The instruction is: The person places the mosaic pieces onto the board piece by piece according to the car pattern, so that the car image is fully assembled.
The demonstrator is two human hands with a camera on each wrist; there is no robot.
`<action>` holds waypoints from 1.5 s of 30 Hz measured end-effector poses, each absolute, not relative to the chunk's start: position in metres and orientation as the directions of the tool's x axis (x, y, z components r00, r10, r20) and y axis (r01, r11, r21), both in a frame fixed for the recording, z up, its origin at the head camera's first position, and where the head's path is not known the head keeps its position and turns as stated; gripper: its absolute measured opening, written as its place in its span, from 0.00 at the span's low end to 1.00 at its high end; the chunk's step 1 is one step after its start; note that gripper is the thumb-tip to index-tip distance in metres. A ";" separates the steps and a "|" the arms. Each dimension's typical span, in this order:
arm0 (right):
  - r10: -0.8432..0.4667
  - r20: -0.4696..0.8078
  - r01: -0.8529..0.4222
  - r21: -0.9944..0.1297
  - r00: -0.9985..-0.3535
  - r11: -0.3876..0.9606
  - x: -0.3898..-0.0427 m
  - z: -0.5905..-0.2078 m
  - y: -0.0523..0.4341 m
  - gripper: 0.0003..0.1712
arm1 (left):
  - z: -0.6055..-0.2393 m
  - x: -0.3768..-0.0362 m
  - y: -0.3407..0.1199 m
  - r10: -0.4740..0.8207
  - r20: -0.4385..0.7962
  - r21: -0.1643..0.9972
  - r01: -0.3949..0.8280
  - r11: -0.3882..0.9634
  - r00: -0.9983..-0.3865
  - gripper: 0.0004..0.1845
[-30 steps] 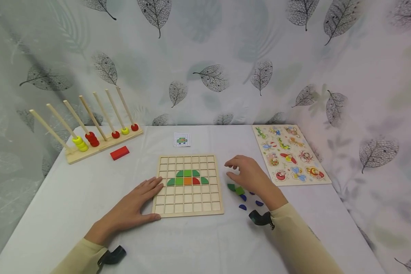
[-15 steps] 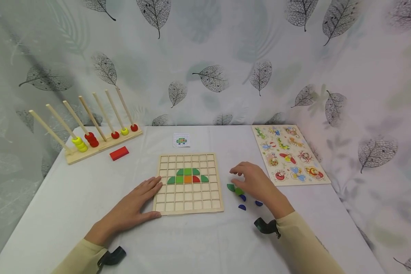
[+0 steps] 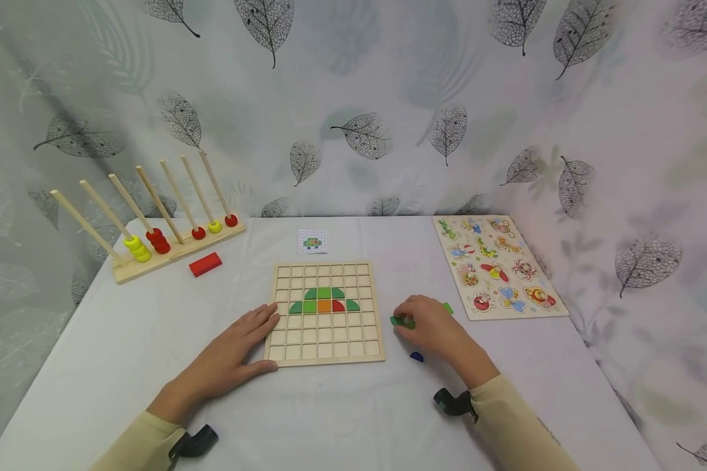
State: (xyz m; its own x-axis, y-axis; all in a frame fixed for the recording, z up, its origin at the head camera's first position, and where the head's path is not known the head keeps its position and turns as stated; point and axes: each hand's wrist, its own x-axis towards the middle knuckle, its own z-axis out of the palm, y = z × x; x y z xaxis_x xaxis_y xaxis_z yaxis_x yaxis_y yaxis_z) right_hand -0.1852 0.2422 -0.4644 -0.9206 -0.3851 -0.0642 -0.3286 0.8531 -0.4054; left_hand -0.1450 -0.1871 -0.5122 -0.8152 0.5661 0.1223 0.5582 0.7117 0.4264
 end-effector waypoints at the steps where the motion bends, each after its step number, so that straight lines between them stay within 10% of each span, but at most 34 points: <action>1: -0.388 -0.062 -0.333 -0.401 -0.920 0.854 -0.185 -0.465 0.242 0.12 | -0.512 -0.145 -0.187 0.566 0.125 0.426 0.559 0.711 -0.815 0.52; 45: -0.391 0.039 -0.373 -0.403 -0.920 0.836 -0.188 -0.477 0.239 0.14 | -0.516 -0.146 -0.188 0.559 0.118 0.434 0.549 0.714 -0.820 0.53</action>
State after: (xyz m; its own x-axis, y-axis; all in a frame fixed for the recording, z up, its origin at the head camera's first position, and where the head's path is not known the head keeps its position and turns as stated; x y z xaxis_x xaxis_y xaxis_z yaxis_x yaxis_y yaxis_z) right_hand -0.1880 0.2385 -0.4767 -0.9196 -0.3910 0.0393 -0.3726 0.8360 -0.4029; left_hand -0.1456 -0.1884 -0.5163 -0.8205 0.5594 0.1176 0.5491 0.7140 0.4343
